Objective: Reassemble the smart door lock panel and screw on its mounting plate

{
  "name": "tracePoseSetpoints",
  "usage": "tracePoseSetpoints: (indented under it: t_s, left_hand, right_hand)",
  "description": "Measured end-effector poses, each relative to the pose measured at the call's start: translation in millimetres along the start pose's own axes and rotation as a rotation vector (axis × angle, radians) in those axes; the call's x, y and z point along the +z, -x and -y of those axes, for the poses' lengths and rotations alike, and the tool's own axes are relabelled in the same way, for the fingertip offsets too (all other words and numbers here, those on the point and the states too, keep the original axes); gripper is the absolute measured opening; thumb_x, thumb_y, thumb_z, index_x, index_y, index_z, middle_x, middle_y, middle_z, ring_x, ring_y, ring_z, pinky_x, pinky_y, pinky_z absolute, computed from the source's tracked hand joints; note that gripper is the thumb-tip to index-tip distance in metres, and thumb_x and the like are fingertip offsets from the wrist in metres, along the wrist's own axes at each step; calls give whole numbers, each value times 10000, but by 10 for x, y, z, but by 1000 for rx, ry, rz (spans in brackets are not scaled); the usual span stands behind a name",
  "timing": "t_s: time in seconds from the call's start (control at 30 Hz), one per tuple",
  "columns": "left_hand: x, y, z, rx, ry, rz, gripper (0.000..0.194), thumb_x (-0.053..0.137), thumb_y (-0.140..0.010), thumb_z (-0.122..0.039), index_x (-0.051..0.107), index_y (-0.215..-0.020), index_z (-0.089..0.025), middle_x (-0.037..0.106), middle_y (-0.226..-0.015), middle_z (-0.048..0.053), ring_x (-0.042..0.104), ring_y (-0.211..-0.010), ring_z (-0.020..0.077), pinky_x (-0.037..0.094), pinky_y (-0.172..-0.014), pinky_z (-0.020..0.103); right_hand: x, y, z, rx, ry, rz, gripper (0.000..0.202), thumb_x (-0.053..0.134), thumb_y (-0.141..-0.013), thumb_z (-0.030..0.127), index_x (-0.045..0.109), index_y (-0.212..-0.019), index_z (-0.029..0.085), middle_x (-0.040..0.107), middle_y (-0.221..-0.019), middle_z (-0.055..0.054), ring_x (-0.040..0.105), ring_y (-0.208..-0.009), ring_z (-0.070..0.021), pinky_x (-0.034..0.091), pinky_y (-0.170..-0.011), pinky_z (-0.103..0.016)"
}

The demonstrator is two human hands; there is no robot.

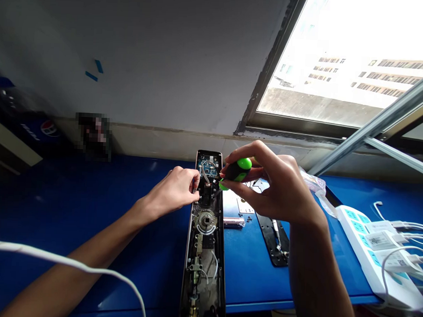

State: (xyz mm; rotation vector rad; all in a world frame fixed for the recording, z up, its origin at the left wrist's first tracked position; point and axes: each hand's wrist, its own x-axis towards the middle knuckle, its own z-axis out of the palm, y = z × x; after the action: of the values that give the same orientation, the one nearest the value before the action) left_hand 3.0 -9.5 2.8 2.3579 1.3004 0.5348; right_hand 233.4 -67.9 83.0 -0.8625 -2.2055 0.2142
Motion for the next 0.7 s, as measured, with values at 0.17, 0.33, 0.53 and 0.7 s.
tracePoseSetpoints:
  t_s: [0.17, 0.33, 0.53, 0.7]
  left_hand:
    - [2, 6, 1, 1, 2, -1, 61, 649, -721, -165, 598, -702, -194, 639, -624, -24, 557, -531, 114, 354, -536, 254]
    - [-15, 19, -24, -13, 8, 9, 81, 649, -730, -165, 581, -702, -197, 629, -623, -30, 554, -534, 115, 347, -530, 250]
    - [-33, 8, -40, -25, 24, 31, 87, 651, -745, -170, 574, -712, -196, 628, -634, -31, 542, -540, 112, 344, -539, 248]
    - [-41, 9, -35, -35, 35, 48, 111, 661, -760, -196, 559, -718, -202, 624, -634, -36, 541, -543, 114, 341, -535, 248]
  right_hand:
    - [-5, 12, 20, 12, 22, -7, 290, 746, -920, 231, 622, -1178, 183, 791, -1011, -29, 780, -841, -146, 697, -794, -234]
    - [7, 4, 41, 46, 10, -7, 275, 727, -926, 217, 621, -1177, 182, 782, -1011, -17, 771, -838, -136, 693, -803, -233]
    - [-16, -22, -27, 58, -19, -13, 311, 730, -924, 206, 610, -1210, 199, 773, -1067, -6, 773, -919, -142, 674, -864, -242]
    - [-74, -17, -75, 86, -38, 37, 428, 759, -912, 237, 585, -1303, 223, 787, -1082, 6, 778, -937, -141, 666, -866, -229]
